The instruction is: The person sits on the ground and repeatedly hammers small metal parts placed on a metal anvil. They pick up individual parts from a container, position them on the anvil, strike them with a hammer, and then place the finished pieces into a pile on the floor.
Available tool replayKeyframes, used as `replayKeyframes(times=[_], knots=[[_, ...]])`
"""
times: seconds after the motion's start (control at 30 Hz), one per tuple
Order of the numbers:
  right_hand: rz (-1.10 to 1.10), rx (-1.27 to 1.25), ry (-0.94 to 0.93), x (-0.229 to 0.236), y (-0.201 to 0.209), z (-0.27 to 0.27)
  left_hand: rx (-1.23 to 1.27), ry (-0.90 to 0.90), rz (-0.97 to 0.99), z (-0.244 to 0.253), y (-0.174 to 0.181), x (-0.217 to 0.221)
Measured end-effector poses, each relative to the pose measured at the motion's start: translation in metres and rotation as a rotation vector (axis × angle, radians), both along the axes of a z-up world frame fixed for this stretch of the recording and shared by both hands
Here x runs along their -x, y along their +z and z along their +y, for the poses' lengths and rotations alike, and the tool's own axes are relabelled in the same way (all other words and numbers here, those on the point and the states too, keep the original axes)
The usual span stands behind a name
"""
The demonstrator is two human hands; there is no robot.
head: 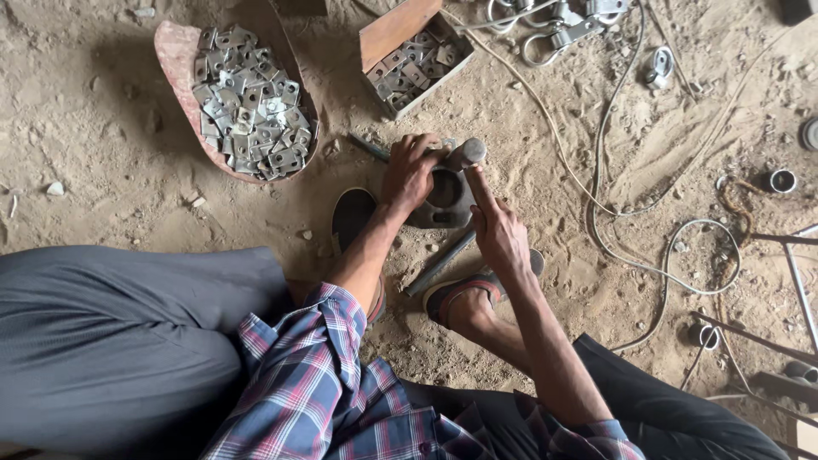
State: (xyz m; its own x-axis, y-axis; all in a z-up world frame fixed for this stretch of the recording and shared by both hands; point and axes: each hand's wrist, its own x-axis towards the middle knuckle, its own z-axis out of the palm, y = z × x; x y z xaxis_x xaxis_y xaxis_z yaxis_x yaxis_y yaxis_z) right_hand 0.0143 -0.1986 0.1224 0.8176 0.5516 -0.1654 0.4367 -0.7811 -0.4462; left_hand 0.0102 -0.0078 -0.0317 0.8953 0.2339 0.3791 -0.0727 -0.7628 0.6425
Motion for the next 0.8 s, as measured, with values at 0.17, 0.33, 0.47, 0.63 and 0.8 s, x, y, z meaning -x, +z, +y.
replayKeyframes(times=[0.17, 0.33, 0.47, 0.63, 0.8], knots=[[-0.019, -0.059, -0.005, 0.023, -0.001, -0.019, -0.05, -0.024, 0.036, 0.001, 0.01, 0.002], [0.034, -0.06, -0.067, 0.038, -0.005, -0.034, -0.029, -0.048, 0.027, 0.001, 0.014, 0.005], [0.017, -0.145, -0.064, 0.038, -0.007, -0.04, -0.032, -0.066, 0.011, 0.001, 0.011, 0.007], [0.007, -0.147, -0.056, 0.036, -0.015, -0.045, -0.022, 0.022, -0.101, -0.001, 0.006, 0.002], [0.005, -0.227, -0.069, 0.036, -0.028, -0.044, 0.152, 0.155, -0.031, 0.002, 0.017, 0.004]])
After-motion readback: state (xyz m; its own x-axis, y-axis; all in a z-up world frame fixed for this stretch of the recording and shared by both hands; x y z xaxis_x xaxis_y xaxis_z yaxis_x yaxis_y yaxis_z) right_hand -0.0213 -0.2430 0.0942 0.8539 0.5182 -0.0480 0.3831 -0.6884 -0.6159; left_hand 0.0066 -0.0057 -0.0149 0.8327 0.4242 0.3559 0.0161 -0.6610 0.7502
